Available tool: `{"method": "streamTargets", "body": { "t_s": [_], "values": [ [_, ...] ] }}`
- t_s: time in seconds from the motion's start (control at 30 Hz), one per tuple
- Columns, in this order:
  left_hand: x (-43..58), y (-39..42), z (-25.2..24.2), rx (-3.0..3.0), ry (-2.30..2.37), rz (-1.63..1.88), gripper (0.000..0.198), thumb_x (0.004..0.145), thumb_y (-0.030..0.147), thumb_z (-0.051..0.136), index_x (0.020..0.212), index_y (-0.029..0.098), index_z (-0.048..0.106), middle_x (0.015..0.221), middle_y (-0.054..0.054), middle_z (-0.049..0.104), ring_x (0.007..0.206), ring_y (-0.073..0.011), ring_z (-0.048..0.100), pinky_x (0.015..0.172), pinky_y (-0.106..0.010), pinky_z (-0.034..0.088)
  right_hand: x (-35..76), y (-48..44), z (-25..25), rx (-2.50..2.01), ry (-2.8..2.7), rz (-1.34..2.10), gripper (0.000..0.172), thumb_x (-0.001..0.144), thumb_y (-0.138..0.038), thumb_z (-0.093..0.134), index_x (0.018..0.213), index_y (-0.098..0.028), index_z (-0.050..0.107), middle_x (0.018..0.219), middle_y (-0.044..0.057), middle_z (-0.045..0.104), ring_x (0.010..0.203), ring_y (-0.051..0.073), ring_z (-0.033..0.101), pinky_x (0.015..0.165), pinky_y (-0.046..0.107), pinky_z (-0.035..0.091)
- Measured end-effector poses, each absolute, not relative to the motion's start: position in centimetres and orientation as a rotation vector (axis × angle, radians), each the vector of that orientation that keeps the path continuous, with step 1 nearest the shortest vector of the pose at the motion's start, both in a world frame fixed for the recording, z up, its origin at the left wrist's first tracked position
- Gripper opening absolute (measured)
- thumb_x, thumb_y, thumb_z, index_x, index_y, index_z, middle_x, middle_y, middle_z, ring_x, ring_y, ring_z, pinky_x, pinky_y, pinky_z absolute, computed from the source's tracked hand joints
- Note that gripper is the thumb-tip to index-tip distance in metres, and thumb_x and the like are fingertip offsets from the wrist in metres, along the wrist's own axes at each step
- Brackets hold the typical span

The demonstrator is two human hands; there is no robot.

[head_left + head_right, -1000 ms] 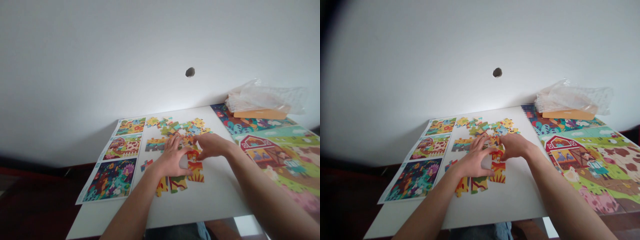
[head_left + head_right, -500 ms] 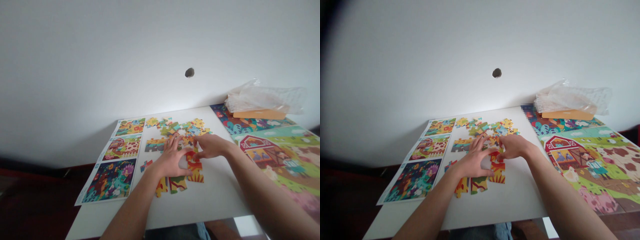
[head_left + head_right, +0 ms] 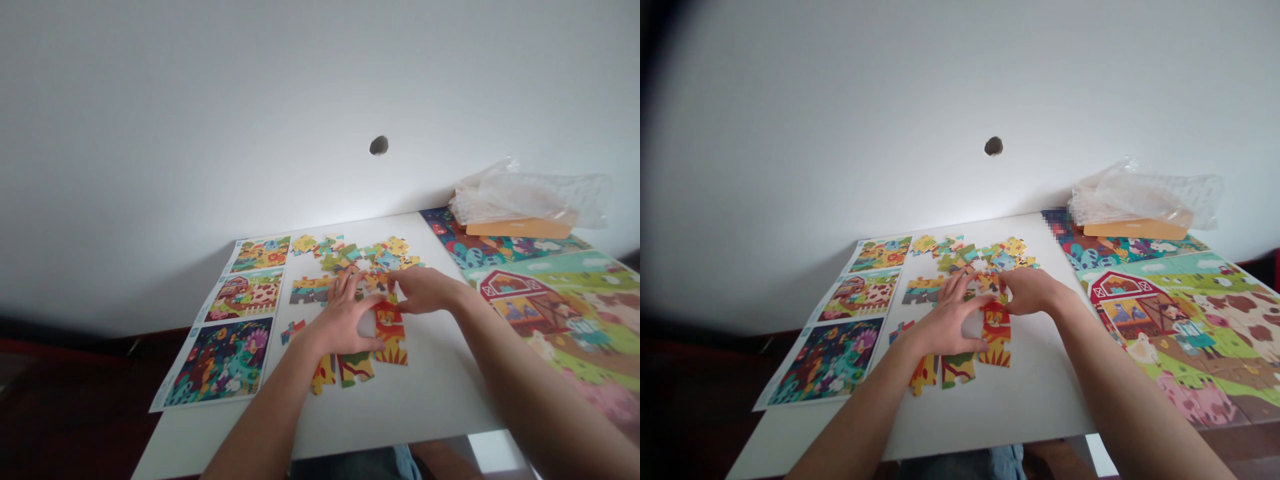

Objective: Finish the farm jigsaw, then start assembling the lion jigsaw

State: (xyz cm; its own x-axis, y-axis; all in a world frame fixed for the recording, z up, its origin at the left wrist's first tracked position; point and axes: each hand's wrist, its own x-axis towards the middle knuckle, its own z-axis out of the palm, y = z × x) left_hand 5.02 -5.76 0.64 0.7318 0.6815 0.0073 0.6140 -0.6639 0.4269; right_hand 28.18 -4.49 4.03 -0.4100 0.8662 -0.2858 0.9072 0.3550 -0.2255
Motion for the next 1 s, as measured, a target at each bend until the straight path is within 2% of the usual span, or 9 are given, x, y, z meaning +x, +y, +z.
{"method": "streamTargets", "body": {
  "t_s": [0.1, 0.27, 0.4, 0.63, 1.0],
  "values": [
    [5.04, -5.84, 0.75, 2.536, 0.986, 0.246, 0.082, 0.064, 0.067, 0.077, 0.136, 0.035, 0.054, 0.16, -0.011, 0.013, 0.147, -0.0465, 0.001, 0.115, -0.069, 0.009, 28.21, -4.59, 4.13, 1.652, 2.477, -0.521, 0.039, 0.076, -0.046, 0.064, 0.108, -0.025, 0.063, 0.095, 0.007, 0.071, 0.086, 0.026, 0.067, 0.064, 0.03, 0.04],
    [5.16, -6.02, 1.07, 2.574, 0.94, 0.28, 0.064, 0.067, 0.06, 0.079, 0.121, 0.029, 0.063, 0.16, -0.01, 0.01, 0.148, -0.0452, -0.002, 0.117, -0.064, 0.011, 27.95, -4.74, 4.23, 1.688, 2.467, -0.523, 0.047, 0.076, -0.058, 0.061, 0.108, -0.024, 0.063, 0.096, 0.008, 0.071, 0.087, 0.027, 0.066, 0.065, 0.03, 0.041],
    [5.27, -6.08, 1.26, 2.581, 0.931, 0.273, 0.057, 0.067, 0.06, 0.078, 0.11, 0.024, 0.065, 0.16, -0.012, 0.009, 0.148, -0.0445, -0.003, 0.119, -0.062, 0.012, 27.7, -4.78, 4.22, 1.67, 2.466, -0.53, 0.046, 0.074, -0.056, 0.063, 0.107, -0.024, 0.062, 0.094, 0.007, 0.071, 0.084, 0.026, 0.066, 0.062, 0.029, 0.04],
    [5.37, -6.17, 1.54, 2.566, 0.934, 0.282, 0.054, 0.067, 0.057, 0.08, 0.107, 0.024, 0.065, 0.161, -0.008, 0.012, 0.149, -0.0426, -0.003, 0.119, -0.062, 0.013, 27.6, -4.79, 4.49, 1.663, 2.444, -0.558, 0.046, 0.072, -0.054, 0.067, 0.107, -0.024, 0.062, 0.093, 0.007, 0.071, 0.087, 0.027, 0.067, 0.063, 0.029, 0.04],
    [5.32, -6.21, 1.41, 2.555, 0.881, 0.281, 0.044, 0.069, 0.048, 0.081, 0.105, 0.026, 0.069, 0.163, -0.002, 0.005, 0.148, -0.0438, -0.003, 0.12, -0.058, 0.015, 27.29, -4.88, 4.54, 1.727, 2.417, -0.539, 0.043, 0.071, -0.054, 0.065, 0.101, -0.023, 0.063, 0.095, 0.008, 0.071, 0.086, 0.029, 0.067, 0.064, 0.031, 0.042]
  ]
}}
